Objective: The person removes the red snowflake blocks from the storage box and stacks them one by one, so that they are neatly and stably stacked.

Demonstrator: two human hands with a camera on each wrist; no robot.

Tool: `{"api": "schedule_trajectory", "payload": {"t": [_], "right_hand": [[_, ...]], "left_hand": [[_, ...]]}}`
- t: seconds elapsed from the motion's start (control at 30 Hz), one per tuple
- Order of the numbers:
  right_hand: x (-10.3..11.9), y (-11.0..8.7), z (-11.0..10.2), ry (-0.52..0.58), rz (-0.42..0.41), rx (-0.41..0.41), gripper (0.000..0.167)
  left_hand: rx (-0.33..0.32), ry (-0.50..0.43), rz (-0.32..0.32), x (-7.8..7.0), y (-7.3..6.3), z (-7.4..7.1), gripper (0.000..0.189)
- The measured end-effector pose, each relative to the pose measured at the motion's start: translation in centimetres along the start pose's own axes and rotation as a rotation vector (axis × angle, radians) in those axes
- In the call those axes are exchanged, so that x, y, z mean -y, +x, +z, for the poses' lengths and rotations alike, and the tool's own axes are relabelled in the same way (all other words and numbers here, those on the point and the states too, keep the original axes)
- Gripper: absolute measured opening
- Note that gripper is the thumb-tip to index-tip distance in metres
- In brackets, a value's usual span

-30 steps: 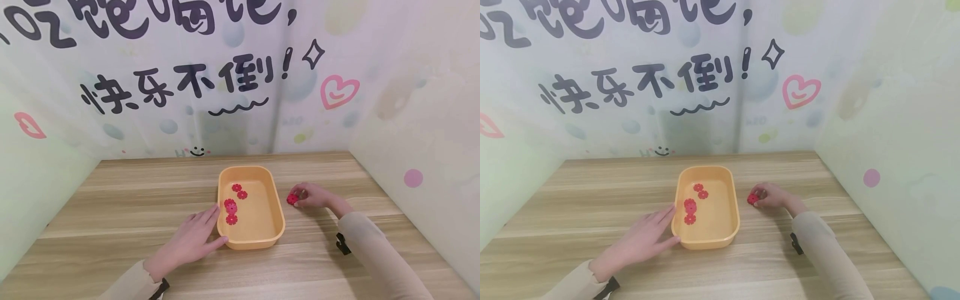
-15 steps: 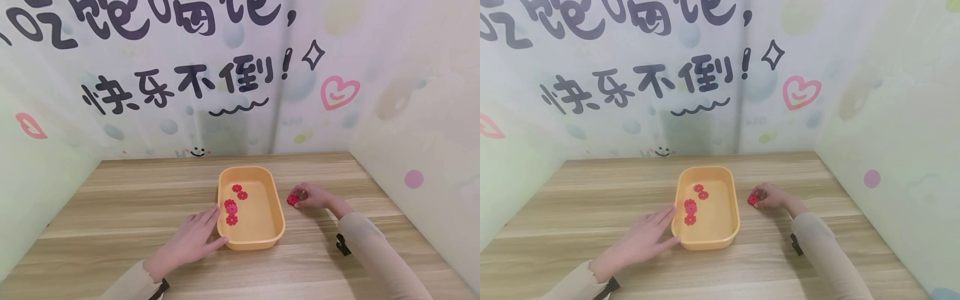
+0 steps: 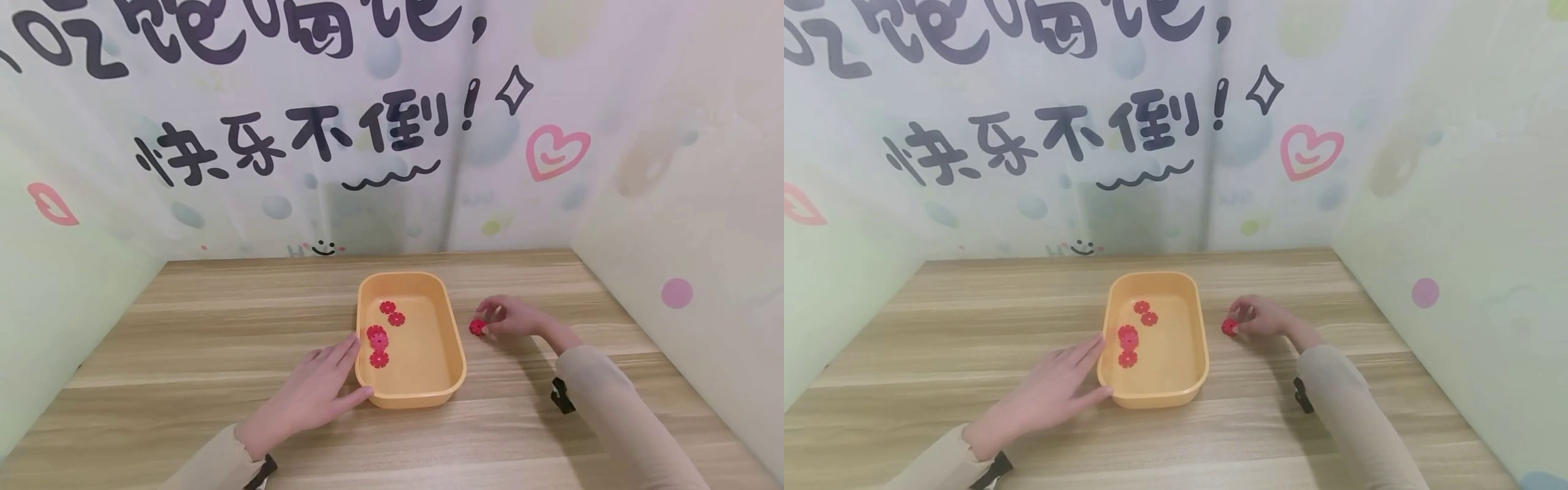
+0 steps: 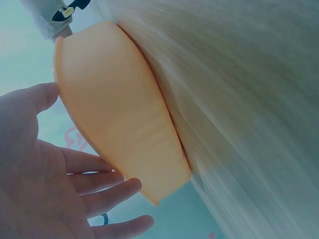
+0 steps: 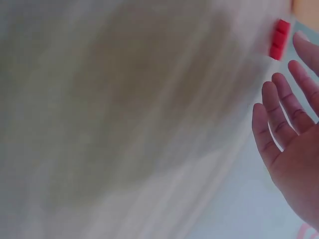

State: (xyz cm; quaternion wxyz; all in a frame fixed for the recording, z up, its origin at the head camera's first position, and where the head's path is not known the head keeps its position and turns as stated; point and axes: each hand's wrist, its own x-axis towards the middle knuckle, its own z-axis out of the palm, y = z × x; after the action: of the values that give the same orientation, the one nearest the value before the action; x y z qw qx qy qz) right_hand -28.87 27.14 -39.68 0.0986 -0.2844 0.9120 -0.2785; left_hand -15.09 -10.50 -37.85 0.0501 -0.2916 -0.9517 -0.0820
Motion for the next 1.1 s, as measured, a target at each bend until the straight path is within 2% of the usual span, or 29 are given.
{"api": "schedule_trajectory", "payload": {"t": [0.17,0.3,0.4,0.5,0.63,0.73,0.9,1.1], "right_hand": [[1.4,1.3,-1.8,-0.034,-0.055,-0.078,0.035],[3.6,2.9,-3.4,-0.017,-0.118,-0.093,0.034],[5.4,4.1,-4.4,-0.016,-0.124,-0.095,0.035],[7.4,5.3,-4.8,-0.015,-0.094,-0.086,0.038],[9.9,6.7,-4.8,-0.036,-0.045,-0.065,0.041],[11.3,7.7,-4.5,-0.049,-0.046,-0.049,0.04],[12.7,9.3,-3.6,-0.053,-0.087,-0.031,0.038],[13.5,10.9,-2.4,-0.061,-0.155,-0.022,0.036]], "left_hand": [[-0.002,0.007,0.0,0.0,0.0,0.0,0.078],[0.008,-0.008,-0.006,0.0,0.0,-0.1,0.078],[0.013,-0.017,-0.011,0.0,0.0,-0.1,0.079],[0.005,-0.01,-0.007,0.0,0.0,-0.1,0.079],[-0.009,-0.003,0.003,0.1,-0.1,-0.1,0.078],[-0.008,-0.005,0.003,0.1,-0.1,-0.1,0.078],[-0.002,-0.016,0.001,0.1,-0.1,-0.1,0.079],[0.0,-0.013,0.0,0.1,-0.1,-0.1,0.079]]}}
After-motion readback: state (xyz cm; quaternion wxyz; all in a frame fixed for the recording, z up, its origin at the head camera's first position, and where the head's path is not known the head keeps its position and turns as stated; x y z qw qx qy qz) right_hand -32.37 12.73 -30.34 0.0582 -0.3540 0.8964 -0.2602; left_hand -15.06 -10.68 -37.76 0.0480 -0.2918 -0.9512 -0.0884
